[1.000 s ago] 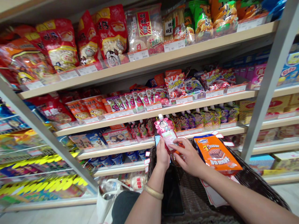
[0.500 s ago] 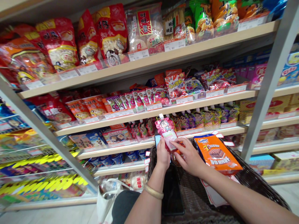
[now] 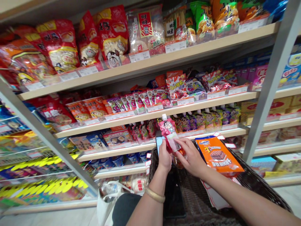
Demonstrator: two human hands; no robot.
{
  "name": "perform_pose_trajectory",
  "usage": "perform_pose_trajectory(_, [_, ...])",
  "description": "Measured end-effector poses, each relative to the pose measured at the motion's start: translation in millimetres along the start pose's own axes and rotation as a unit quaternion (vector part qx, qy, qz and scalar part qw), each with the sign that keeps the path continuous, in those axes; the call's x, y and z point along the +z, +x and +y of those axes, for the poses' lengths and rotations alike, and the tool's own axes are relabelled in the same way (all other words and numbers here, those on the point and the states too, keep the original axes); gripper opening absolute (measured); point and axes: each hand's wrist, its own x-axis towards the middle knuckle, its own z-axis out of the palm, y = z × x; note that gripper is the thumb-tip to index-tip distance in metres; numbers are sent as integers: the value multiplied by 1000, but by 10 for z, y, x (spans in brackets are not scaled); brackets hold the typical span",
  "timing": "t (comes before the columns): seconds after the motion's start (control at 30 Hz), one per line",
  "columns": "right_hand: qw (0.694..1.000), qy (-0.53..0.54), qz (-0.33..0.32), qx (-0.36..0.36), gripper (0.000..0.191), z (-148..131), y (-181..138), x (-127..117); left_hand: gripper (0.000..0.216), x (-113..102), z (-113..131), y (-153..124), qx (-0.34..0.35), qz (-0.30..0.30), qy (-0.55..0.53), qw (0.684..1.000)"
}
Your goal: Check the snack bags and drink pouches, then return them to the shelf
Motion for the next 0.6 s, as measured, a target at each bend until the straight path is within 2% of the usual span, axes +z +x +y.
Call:
perform_pose_trajectory(0.2, [998, 41, 16, 44, 43, 32, 7, -27, 50, -30, -30, -11, 64, -53, 93, 992])
perform_pose_trajectory(0.33, [995, 67, 40, 63, 39, 38, 45, -43, 54, -34, -10, -23, 108, -83, 195, 971])
perform_pose_trajectory(0.5, [985, 102, 84, 113, 36, 54, 111, -28, 58, -34, -28, 7, 146, -84, 252, 953])
perform_pose_trajectory(0.6, [977, 129, 85, 147, 32, 89, 122, -22, 62, -41, -28, 22, 167, -83, 286, 940])
